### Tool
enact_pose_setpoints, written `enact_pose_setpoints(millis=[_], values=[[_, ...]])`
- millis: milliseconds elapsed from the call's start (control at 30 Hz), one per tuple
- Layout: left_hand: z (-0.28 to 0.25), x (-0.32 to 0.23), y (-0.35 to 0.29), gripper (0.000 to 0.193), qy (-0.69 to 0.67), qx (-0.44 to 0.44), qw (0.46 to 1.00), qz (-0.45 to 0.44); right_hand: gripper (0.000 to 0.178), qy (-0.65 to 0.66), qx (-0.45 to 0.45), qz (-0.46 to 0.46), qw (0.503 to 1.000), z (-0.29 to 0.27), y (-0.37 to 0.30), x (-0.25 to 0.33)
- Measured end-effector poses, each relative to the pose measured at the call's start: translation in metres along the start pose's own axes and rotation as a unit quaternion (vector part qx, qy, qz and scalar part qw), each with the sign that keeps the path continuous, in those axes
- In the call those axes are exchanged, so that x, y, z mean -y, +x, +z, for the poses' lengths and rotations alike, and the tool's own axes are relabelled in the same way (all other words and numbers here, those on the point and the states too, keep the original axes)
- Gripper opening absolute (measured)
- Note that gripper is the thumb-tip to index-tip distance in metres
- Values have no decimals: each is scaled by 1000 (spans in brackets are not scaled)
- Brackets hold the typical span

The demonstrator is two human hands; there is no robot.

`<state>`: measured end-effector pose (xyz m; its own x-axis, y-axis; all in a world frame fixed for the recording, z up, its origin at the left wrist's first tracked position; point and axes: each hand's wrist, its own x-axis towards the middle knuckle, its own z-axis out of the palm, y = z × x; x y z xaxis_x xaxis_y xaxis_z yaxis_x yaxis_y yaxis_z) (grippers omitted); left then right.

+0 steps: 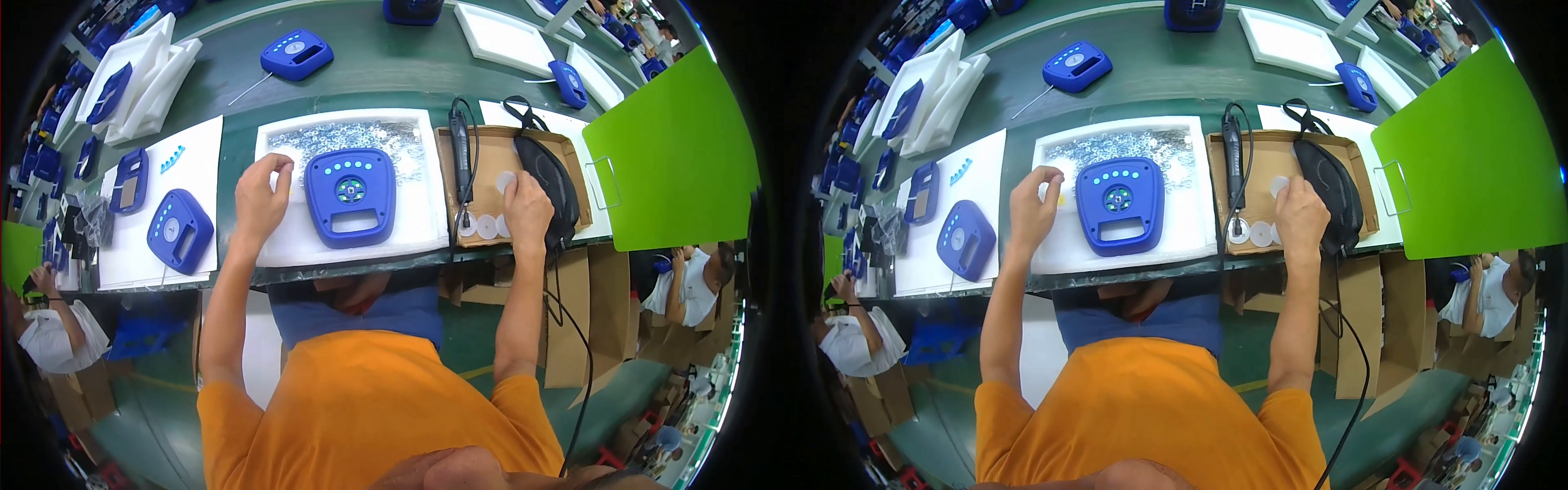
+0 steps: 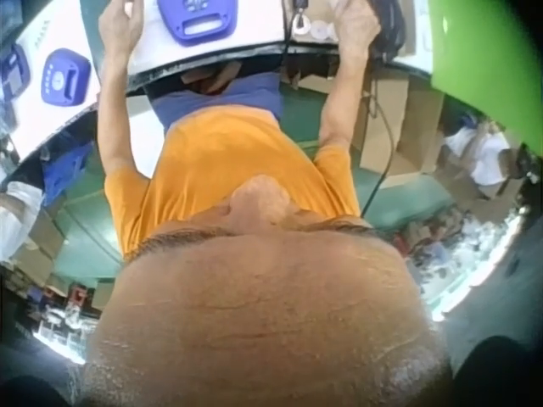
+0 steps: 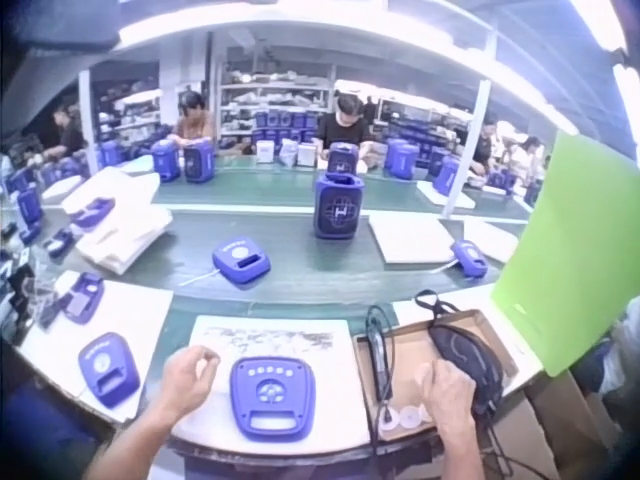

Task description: Assembling internal components into blue electronic device housings using an electric screwdriver at a factory workstation.

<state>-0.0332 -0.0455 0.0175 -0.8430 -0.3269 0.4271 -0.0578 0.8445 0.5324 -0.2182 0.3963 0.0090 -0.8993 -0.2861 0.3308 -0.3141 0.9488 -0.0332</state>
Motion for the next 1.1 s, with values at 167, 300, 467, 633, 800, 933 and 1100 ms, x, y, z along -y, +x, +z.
enact_pose_setpoints(millis=[167,300,467,633,800,933,1100], values=[[10,-27,-30,7,-125,-33,992,-14,20,429,9,-6,903,-15,4,66],[28,-30,-39,8,-130,-87,988,5,21,556,70,-40,827,-22,0,136],[30,-30,-44,10,-94,-109,989,36,14,490,74,-157,854,-10,1,192],[30,-33,-43,10,-116,-116,985,48,13,419,55,-162,891,0,2,212],[31,-29,-44,10,-121,-115,985,44,11,356,45,-184,915,2,4,213],[31,-30,-44,9,-122,-121,984,45,7,416,5,-132,900,7,28,181],[32,-30,-43,9,-120,-118,985,41,8,275,57,-118,953,26,49,142]])
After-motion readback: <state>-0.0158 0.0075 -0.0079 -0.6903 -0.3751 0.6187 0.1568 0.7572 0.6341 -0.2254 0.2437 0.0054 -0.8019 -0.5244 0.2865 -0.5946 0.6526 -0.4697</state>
